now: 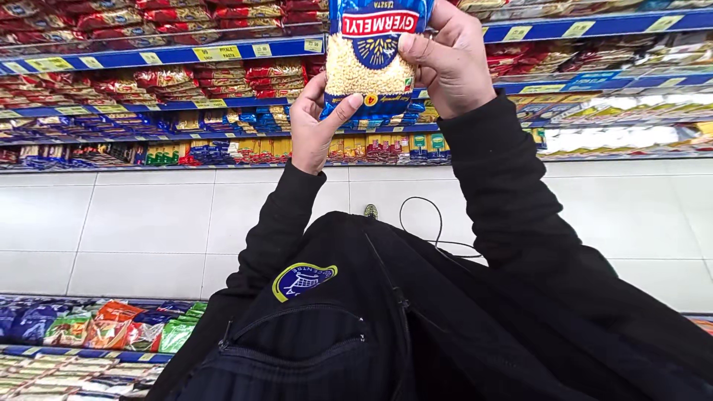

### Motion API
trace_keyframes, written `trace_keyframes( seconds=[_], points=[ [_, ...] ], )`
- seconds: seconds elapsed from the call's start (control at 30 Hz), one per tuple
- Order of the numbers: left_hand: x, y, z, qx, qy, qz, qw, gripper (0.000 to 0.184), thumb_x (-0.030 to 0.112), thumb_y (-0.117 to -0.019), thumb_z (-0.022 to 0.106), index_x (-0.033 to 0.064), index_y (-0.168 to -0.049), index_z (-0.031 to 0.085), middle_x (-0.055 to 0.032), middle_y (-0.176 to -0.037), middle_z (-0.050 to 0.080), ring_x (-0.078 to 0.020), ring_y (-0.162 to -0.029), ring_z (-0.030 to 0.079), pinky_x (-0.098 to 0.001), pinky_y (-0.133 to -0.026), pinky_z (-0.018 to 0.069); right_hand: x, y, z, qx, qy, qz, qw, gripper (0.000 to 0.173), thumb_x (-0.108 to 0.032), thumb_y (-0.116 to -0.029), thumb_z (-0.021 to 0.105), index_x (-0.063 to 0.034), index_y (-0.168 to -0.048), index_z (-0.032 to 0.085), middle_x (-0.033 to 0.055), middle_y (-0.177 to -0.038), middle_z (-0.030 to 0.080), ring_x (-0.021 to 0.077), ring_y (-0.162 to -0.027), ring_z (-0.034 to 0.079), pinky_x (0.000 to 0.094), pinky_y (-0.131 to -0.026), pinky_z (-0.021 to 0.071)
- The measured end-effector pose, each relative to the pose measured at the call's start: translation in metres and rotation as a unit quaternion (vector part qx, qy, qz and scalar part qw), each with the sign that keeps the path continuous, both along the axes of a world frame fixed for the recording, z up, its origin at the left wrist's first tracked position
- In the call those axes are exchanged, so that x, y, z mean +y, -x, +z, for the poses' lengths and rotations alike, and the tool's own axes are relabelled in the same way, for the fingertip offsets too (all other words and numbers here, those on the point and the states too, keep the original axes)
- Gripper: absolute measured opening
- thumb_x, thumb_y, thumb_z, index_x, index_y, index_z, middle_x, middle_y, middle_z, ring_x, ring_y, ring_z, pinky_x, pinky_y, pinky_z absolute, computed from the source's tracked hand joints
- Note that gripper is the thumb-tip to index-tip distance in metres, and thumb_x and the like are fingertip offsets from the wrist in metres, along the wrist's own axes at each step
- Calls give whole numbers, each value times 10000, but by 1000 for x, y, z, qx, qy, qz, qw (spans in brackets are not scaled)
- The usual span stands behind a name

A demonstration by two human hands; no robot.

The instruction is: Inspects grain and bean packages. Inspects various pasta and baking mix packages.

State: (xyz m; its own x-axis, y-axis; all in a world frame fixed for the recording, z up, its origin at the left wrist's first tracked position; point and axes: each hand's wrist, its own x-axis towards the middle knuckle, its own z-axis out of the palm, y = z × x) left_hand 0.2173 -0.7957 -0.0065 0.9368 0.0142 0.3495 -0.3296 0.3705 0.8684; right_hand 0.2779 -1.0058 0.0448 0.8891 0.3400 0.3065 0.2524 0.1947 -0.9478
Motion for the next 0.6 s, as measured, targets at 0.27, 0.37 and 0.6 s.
trace_keyframes(
  seconds=[0.27, 0.37, 0.6],
  points=[
    [1, -3, -3, 1, -1, -1, 1000, 467, -1, -891, 742, -77, -1306, 543, -162, -1160, 684, -244, -1052, 701, -413, -914, 612, 0, -4, -3, 6, -1, 4, 1000, 371, -108, -983, 647, -16, -1325, 536, 76, -1136, 707, 182, -963, 732, 338, -822, 645],
    [2, -2, -3, 6, -2, -5, 1000, 452, -9, -896, 736, -70, -1302, 547, -157, -1153, 688, -238, -1043, 705, -407, -903, 616, 1, -5, -5, 7, -3, 8, 1000, 362, -106, -983, 649, -17, -1316, 540, 71, -1139, 708, 179, -985, 729, 334, -840, 641],
    [5, -2, -5, 6, -9, -5, 1000, 451, 4, -893, 742, -66, -1295, 549, -149, -1142, 691, -224, -1025, 705, -388, -886, 615, 3, -5, -6, 13, 1, 11, 1000, 358, -107, -990, 642, -27, -1322, 537, 67, -1148, 708, 178, -971, 733, 335, -827, 644]
  ],
)
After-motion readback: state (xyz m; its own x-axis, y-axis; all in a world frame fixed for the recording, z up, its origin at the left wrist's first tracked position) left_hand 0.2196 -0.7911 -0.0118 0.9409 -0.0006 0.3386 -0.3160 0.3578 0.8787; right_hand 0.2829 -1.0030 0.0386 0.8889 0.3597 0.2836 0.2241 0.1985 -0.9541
